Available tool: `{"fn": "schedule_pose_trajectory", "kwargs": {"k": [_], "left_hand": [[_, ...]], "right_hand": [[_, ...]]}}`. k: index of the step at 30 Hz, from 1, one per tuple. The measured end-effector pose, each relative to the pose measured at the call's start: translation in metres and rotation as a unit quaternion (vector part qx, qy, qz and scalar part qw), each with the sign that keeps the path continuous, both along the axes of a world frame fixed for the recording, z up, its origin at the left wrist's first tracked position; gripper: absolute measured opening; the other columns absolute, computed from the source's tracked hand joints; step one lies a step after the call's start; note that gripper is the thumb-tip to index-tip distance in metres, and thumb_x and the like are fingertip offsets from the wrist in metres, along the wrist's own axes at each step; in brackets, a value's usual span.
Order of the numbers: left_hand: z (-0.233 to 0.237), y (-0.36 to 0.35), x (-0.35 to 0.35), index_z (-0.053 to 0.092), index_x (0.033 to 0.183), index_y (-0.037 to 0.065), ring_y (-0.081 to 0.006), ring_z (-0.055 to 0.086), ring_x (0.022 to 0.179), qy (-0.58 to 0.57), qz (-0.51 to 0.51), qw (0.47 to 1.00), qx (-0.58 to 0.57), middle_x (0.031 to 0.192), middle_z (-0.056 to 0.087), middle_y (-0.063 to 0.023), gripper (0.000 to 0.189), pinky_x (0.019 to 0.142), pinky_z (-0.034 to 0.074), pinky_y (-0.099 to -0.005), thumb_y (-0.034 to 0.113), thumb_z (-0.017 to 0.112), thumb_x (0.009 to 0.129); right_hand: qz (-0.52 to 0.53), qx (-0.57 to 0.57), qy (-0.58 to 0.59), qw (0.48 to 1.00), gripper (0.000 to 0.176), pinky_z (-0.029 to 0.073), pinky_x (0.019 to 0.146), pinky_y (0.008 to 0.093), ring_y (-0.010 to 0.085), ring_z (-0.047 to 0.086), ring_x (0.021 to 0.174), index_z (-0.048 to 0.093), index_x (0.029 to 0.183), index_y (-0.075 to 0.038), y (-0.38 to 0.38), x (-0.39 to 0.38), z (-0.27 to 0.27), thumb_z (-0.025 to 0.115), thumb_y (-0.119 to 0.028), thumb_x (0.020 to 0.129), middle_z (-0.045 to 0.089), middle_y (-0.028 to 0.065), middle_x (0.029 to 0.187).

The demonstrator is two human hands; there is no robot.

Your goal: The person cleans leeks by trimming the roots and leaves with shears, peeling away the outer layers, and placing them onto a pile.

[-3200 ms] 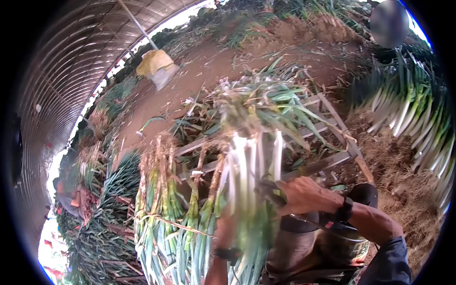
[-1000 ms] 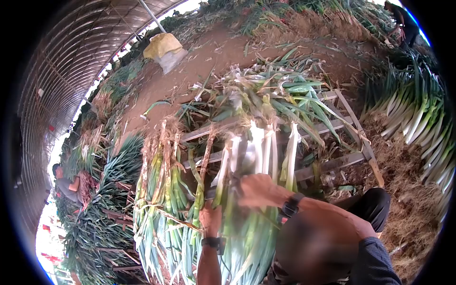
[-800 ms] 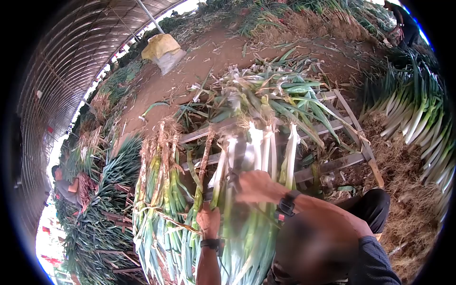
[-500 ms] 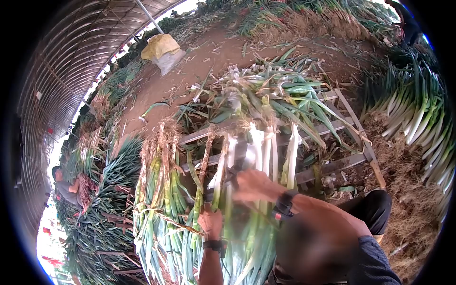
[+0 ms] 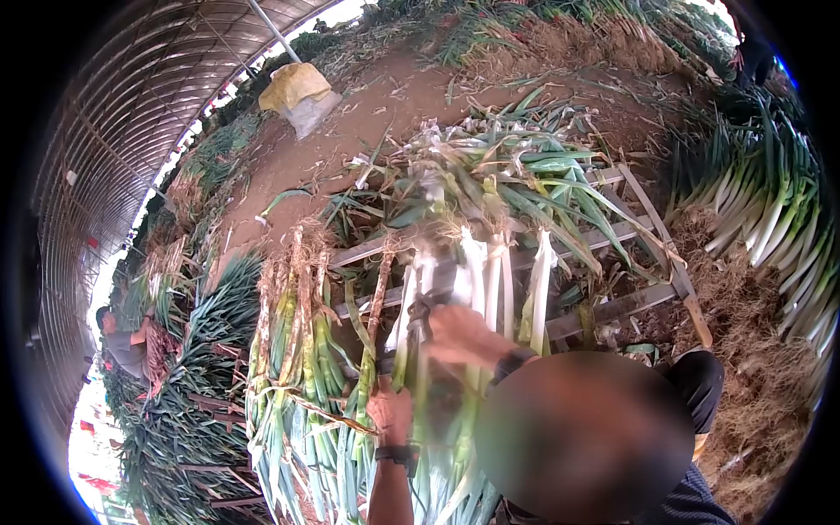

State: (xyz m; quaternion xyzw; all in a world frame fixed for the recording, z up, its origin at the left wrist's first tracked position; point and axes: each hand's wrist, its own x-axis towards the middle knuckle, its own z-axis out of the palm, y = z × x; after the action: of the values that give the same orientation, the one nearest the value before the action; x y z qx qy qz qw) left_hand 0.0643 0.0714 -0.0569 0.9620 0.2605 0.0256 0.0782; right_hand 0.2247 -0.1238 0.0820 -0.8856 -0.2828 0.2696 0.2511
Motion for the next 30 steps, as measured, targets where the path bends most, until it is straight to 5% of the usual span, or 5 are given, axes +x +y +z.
{"fn": "schedule_pose_trajectory", "kwargs": {"k": [13,21,27,28,30], "left_hand": [[-0.010,-0.005,-0.001,0.057,0.131,0.010,-0.0425,0.067,0.092,-0.055,-0.008,0.998,0.037,0.109,0.069,-0.0216,0.055,0.079,0.054,-0.0531,0.024,0.065,0.079],[-0.002,-0.003,0.005,0.051,0.135,0.014,-0.0452,0.067,0.091,-0.004,0.045,0.999,-0.010,0.107,0.069,-0.0235,0.062,0.081,0.053,-0.0544,0.024,0.066,0.076],[0.052,0.009,0.014,0.059,0.126,0.013,-0.0446,0.067,0.100,0.027,0.048,0.989,-0.139,0.109,0.070,-0.0251,0.058,0.089,0.051,-0.0512,0.031,0.069,0.072],[0.054,0.012,0.013,0.059,0.128,0.012,-0.0439,0.067,0.101,0.020,0.039,0.989,-0.144,0.109,0.070,-0.0255,0.060,0.090,0.052,-0.0499,0.031,0.070,0.072],[0.055,0.017,0.011,0.059,0.131,0.010,-0.0426,0.066,0.105,0.006,0.020,0.988,-0.155,0.110,0.070,-0.0263,0.064,0.091,0.052,-0.0473,0.032,0.072,0.072]], "right_hand": [[0.083,0.045,-0.173,0.980,0.016,0.046,0.045,0.0266,0.0126,0.052,0.065,0.071,0.097,-0.014,-0.002,0.007,-0.034,0.067,-0.029,0.093,0.051,0.0049,0.076],[0.066,0.106,0.001,0.992,0.051,0.055,0.049,0.0315,0.0189,0.064,0.061,0.052,0.131,-0.002,-0.024,-0.002,-0.012,0.068,-0.018,0.085,0.064,0.0098,0.082],[0.091,0.100,0.176,0.975,0.031,0.050,0.040,0.0279,0.0215,0.061,0.051,0.063,0.112,0.004,-0.043,-0.040,0.044,0.058,-0.020,0.093,0.064,0.0141,0.074],[0.116,0.099,0.188,0.970,0.037,0.061,0.060,0.0372,0.0260,0.071,0.079,0.063,0.123,-0.003,-0.050,-0.046,0.059,0.060,-0.027,0.095,0.069,0.0191,0.095],[0.156,0.204,0.191,0.947,0.045,0.056,0.049,0.0325,0.0195,0.065,0.061,0.061,0.111,0.001,-0.059,-0.058,0.039,0.066,-0.040,0.092,0.066,0.0128,0.077]]}}
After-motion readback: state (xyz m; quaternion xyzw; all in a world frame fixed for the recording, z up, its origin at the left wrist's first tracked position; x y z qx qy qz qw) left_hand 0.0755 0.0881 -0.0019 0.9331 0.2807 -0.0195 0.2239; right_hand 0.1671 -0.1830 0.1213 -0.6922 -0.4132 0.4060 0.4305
